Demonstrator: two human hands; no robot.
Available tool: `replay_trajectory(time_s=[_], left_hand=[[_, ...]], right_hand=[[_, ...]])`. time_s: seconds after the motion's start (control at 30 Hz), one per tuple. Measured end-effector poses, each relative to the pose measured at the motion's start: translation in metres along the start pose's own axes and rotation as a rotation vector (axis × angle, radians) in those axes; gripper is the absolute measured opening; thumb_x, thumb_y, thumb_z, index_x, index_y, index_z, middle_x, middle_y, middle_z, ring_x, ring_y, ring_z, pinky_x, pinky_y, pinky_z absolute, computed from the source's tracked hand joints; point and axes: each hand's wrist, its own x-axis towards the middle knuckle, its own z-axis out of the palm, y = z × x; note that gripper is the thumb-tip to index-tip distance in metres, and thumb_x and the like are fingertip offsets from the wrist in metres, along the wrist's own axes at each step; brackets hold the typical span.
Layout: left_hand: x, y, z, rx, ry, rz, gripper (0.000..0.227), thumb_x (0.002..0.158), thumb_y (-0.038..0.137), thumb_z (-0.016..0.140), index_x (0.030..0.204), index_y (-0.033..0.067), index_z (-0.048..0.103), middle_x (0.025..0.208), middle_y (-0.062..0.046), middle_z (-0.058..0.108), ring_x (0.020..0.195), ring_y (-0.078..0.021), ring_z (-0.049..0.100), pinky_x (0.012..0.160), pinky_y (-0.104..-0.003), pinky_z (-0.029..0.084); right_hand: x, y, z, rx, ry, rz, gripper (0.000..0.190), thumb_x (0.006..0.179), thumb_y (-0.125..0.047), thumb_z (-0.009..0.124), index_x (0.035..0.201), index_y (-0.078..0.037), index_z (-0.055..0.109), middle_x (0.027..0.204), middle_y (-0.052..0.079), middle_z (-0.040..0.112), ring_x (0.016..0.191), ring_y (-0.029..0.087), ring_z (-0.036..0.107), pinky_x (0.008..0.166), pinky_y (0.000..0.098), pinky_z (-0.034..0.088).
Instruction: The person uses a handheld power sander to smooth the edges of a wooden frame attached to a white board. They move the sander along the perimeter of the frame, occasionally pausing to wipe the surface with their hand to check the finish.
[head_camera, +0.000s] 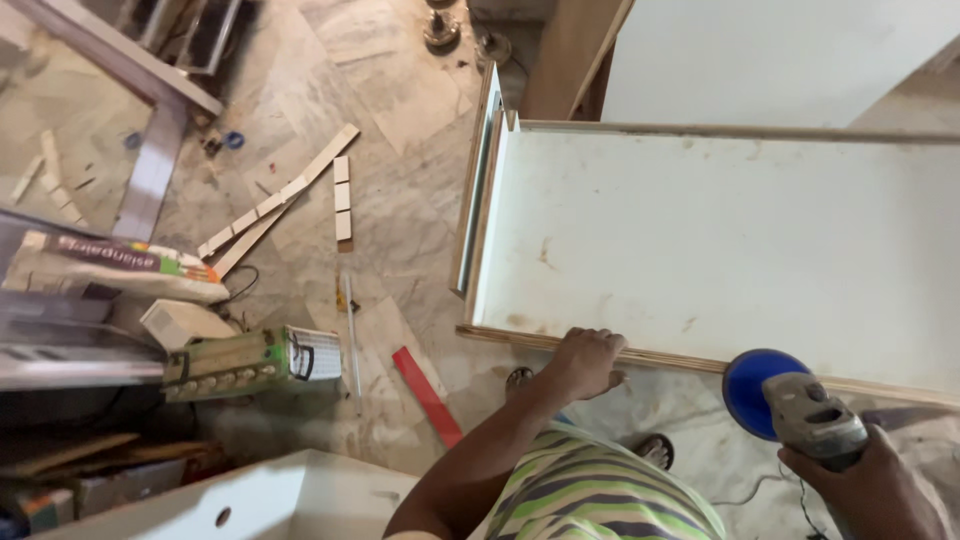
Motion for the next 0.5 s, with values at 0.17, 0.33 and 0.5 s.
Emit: replay_trajectory(time_s=[0.17, 0.33, 0.5], left_hand=[[-0.053, -0.065, -0.042, -0.141, 0.076, 0.062, 0.051, 0.091, 0.035, 0.071, 0.129, 0.0023, 0.060, 0.123, -0.016, 0.067, 0.117, -0.0337, 0.062, 0.101, -0.048, 0.045], [-0.088, -0.115, -0.069, -0.741, 0.474, 0.205, 0.027, 0.099, 0.030, 0.069, 0.111, 0.0062, 0.072, 0.107, -0.011, 0.075, 0.099, -0.0227, 0.073, 0.089, -0.037, 0.059], [-0.089, -0.194, -0.062, -1.076, 1.026, -0.095, 0.036, 0.107, 0.040, 0.064, 0.096, 0.0061, 0.068, 0.095, -0.003, 0.071, 0.089, -0.0111, 0.067, 0.079, -0.027, 0.054]], right_hand=[[-0.024, -0.058, 0.042, 0.122, 0.038, -0.030, 0.083, 0.068, -0.037, 0.092, 0.136, 0.001, 0.062, 0.114, 0.019, 0.074, 0.099, 0.029, 0.079, 0.091, 0.0444, 0.064], [-0.056, -0.131, 0.050, -0.057, -0.100, 0.179, 0.087, 0.073, -0.048, 0.091, 0.141, -0.006, 0.057, 0.112, 0.019, 0.075, 0.097, 0.032, 0.080, 0.087, 0.0444, 0.063], [-0.104, -0.189, 0.046, -0.010, -0.057, 0.064, 0.086, 0.068, -0.054, 0.086, 0.131, -0.003, 0.060, 0.098, 0.018, 0.078, 0.094, 0.033, 0.080, 0.082, 0.0484, 0.062]])
